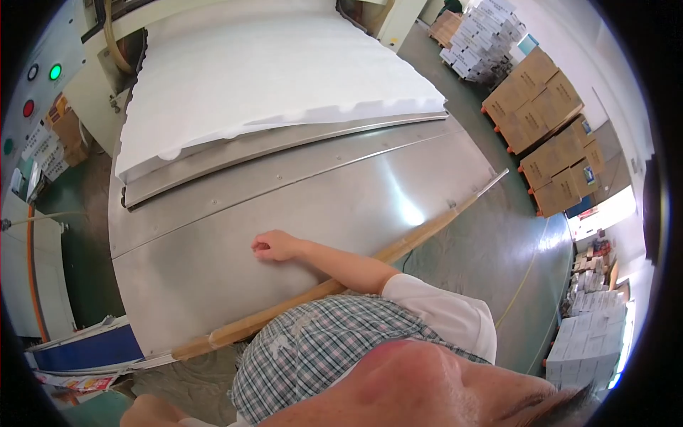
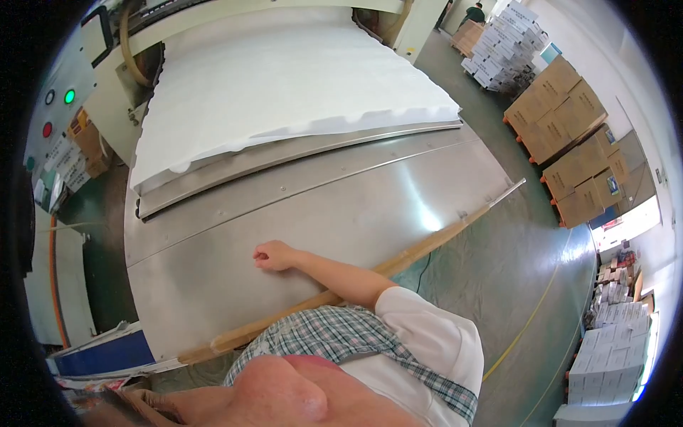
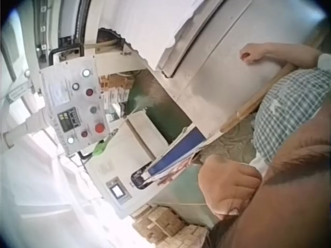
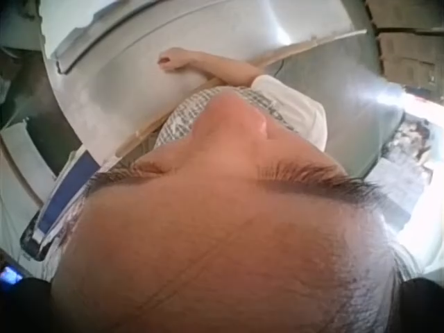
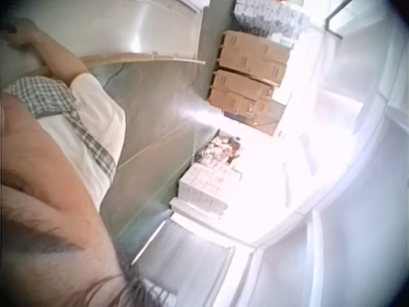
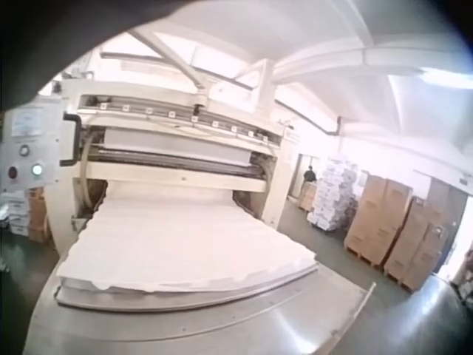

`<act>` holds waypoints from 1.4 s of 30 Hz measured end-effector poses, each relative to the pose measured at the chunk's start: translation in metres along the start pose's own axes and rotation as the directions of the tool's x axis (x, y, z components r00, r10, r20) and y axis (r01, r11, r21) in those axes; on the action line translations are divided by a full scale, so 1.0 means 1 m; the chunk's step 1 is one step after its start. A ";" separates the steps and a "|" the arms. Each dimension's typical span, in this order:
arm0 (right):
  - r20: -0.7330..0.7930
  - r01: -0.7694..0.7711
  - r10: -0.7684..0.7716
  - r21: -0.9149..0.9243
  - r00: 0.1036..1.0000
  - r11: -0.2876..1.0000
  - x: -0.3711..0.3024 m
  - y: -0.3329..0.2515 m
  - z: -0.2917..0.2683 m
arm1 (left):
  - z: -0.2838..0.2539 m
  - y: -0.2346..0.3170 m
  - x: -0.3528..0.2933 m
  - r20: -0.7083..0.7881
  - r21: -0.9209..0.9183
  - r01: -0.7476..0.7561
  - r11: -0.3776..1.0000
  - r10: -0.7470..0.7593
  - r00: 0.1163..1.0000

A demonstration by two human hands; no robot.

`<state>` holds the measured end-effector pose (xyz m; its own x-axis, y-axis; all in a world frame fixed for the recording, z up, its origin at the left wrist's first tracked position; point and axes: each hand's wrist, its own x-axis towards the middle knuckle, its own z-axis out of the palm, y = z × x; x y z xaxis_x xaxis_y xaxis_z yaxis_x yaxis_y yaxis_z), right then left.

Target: Operating a machine to process and align large sheets of white paper in a mill.

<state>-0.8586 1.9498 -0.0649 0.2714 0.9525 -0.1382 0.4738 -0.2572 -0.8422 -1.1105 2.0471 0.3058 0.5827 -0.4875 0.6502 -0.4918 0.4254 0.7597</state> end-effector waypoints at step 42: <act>0.104 0.059 -0.051 -0.074 0.993 0.995 0.004 -0.013 -0.003 | -0.004 -0.045 -0.037 -0.253 0.036 0.018 0.999 -0.008 0.967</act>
<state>-0.8609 1.9565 -0.0532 0.1580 0.9762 -0.1484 0.5500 -0.2119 -0.8079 -1.1073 2.0493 0.2474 0.7314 -0.2818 0.6210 -0.5047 0.3889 0.7708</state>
